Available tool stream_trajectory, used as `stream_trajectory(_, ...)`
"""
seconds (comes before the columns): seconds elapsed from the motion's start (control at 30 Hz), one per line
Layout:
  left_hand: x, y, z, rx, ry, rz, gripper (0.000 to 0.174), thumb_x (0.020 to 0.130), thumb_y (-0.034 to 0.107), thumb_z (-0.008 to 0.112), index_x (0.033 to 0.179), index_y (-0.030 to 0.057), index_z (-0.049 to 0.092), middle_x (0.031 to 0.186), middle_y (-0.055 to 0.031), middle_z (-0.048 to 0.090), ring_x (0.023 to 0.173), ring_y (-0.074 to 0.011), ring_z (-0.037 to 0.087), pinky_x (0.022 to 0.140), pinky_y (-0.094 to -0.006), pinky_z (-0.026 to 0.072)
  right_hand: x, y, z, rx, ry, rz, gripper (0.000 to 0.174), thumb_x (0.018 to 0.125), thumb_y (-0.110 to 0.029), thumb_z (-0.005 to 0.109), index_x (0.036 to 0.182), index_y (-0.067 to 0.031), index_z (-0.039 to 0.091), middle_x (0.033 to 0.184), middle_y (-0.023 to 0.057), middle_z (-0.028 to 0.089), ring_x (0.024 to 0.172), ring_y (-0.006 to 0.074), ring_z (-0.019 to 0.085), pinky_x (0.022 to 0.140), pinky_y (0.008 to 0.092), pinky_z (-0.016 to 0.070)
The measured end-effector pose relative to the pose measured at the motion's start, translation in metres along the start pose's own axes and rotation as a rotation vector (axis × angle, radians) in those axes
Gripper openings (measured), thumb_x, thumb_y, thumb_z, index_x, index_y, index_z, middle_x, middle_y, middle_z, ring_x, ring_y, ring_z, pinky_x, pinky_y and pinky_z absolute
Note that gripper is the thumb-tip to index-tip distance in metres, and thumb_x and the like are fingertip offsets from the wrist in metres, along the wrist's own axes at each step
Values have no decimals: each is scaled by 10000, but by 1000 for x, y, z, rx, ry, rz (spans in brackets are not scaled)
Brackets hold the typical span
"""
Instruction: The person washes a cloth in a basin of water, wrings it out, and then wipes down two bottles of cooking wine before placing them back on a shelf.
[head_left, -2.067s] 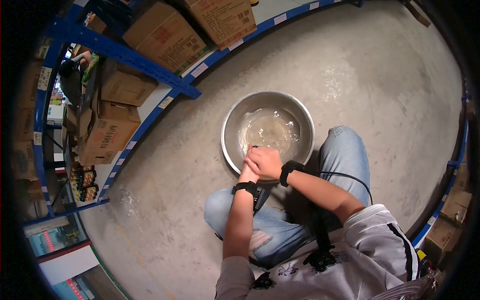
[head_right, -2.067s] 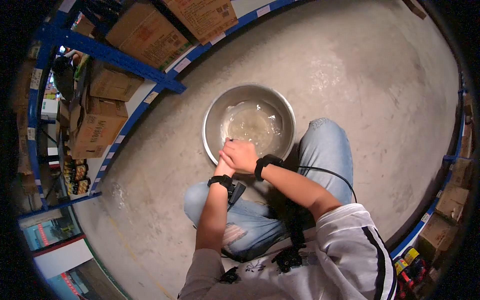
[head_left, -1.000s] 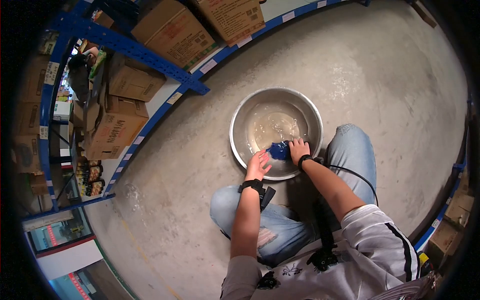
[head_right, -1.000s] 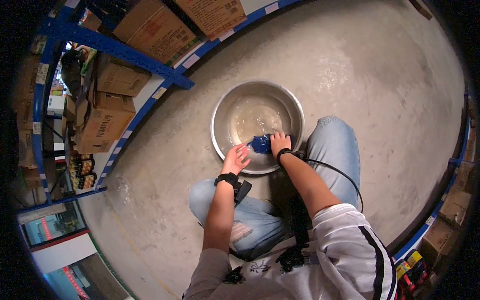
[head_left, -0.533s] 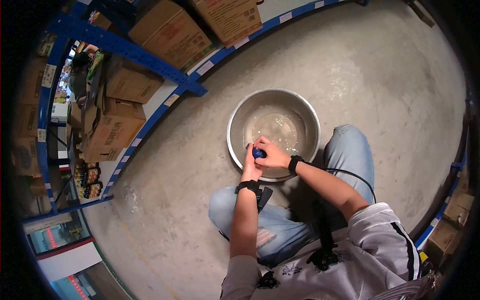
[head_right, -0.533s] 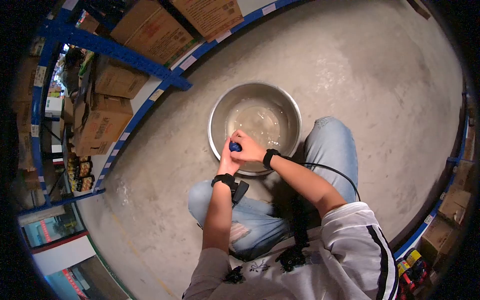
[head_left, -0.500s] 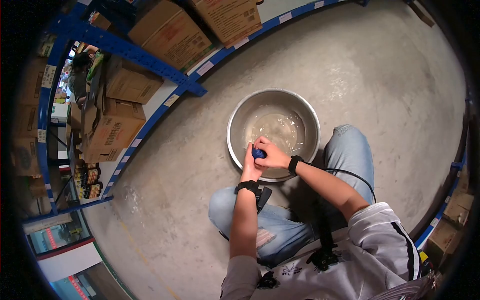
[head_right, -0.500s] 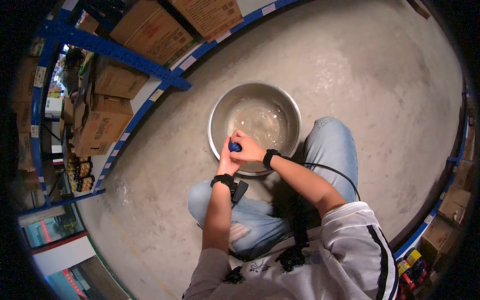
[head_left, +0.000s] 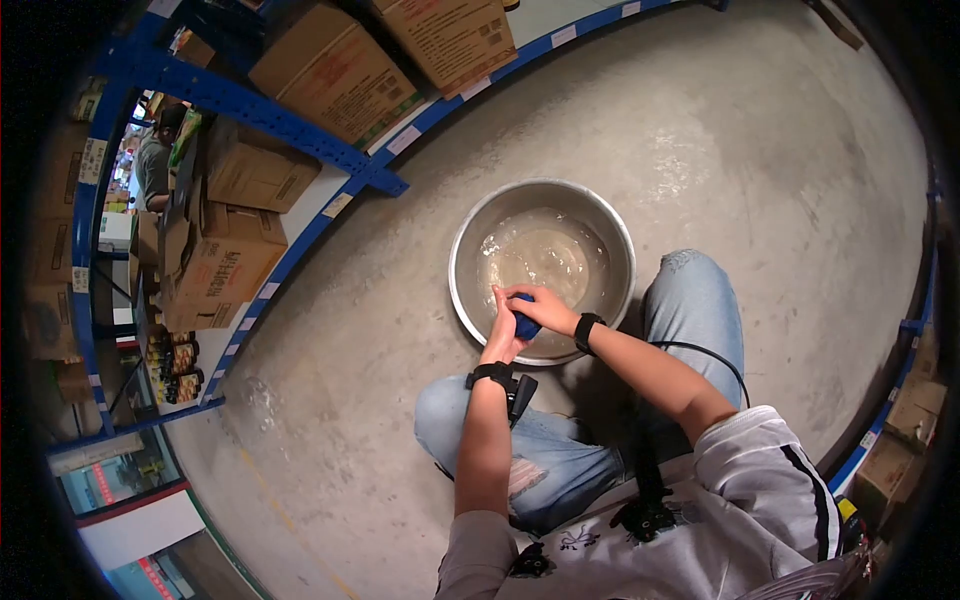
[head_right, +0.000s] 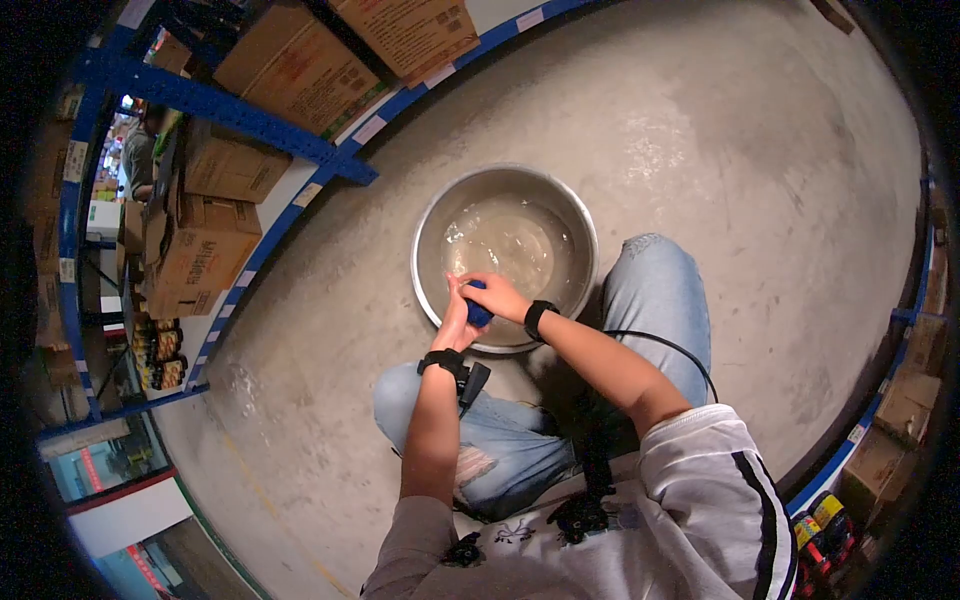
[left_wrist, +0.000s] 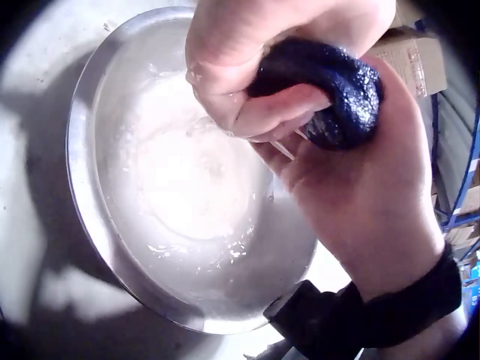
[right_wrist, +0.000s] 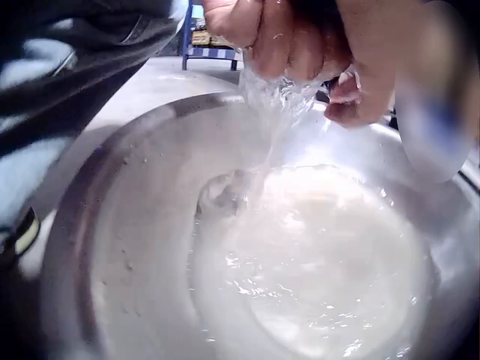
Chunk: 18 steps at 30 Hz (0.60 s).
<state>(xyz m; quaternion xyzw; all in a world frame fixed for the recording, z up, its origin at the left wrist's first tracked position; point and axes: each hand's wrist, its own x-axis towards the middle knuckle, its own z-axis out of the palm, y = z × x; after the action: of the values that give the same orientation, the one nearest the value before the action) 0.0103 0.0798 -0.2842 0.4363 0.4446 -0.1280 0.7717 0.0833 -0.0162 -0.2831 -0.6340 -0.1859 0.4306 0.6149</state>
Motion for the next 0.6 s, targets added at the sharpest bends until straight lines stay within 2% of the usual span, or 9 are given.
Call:
stream_trajectory(0.03, -2, 1, -2, -13, -73, -58, 706, 728, 758, 223, 971, 138, 458, 701, -30, 484, 613, -148, 501, 518, -298, 417, 0, -1, -3, 1, 1, 0, 338, 771, -273, 546, 979, -9, 585, 940, 120, 589, 864, 213, 547, 821, 303, 405)
stream_trajectory(0.13, -7, 3, -4, -87, -210, -140, 785, 688, 793, 159, 930, 104, 446, 655, -31, 461, 531, -149, 454, 480, -283, 381, 2, -3, -7, 74, -120, 87, 308, 778, -272, 563, 964, -29, 597, 879, 73, 599, 815, 144, 547, 772, 281, 425)
stream_trajectory(0.23, -9, 2, -4, -207, -268, -156, 729, 729, 751, 227, 902, 77, 444, 672, -32, 464, 548, -149, 454, 516, -287, 408, 4, -2, -7, 227, -118, 66, 251, 786, -259, 575, 921, -49, 604, 862, 48, 592, 803, 116, 539, 749, 261, 426)
stream_trajectory(0.27, -7, 0, -3, -208, -267, -156, 729, 729, 751, 227, 902, 77, 444, 672, -32, 464, 548, -149, 454, 516, -287, 408, 5, -1, -7, 268, -12, 91, 230, 775, -248, 585, 889, -50, 609, 815, 42, 581, 761, 111, 530, 722, 256, 427)
stream_trajectory(0.33, -5, -2, 0, -166, -325, -109, 495, 774, 568, 501, 919, 99, 435, 656, -8, 434, 553, -112, 447, 548, -307, 448, 12, 8, -9, 309, 91, 115, 210, 765, -238, 595, 858, -51, 614, 768, 36, 570, 719, 105, 521, 694, 251, 428)
stream_trajectory(0.37, -6, -2, -2, -109, -354, -117, 332, 749, 287, 678, 905, 90, 460, 686, 6, 453, 575, -101, 453, 599, -307, 467, 16, 12, -10, 160, 92, 12, 208, 766, -238, 597, 858, -52, 612, 769, 41, 560, 730, 117, 520, 704, 259, 424)
stream_trajectory(0.43, -4, -8, -3, -70, -349, -125, 273, 748, 216, 677, 883, 77, 485, 695, 3, 458, 594, -106, 458, 611, -302, 460, 18, 16, -11, -42, 40, -189, 186, 767, -222, 592, 856, -60, 609, 803, 69, 545, 778, 177, 528, 745, 288, 415)
stream_trajectory(0.47, -3, -11, -3, -29, -345, -133, 217, 747, 145, 676, 861, 64, 509, 703, -1, 464, 612, -111, 464, 623, -298, 454, 17, 18, -13, -43, 40, -189, 186, 767, -222, 592, 856, -60, 609, 803, 69, 545, 778, 177, 528, 745, 288, 415)
stream_trajectory(0.6, -5, -7, -2, 180, -236, -121, 262, 693, 126, 724, 870, 78, 538, 766, 7, 539, 612, -79, 502, 602, -246, 470, 16, 11, -21, -235, -92, -402, 206, 787, -244, 561, 890, -69, 595, 876, 93, 554, 821, 221, 541, 777, 313, 420)
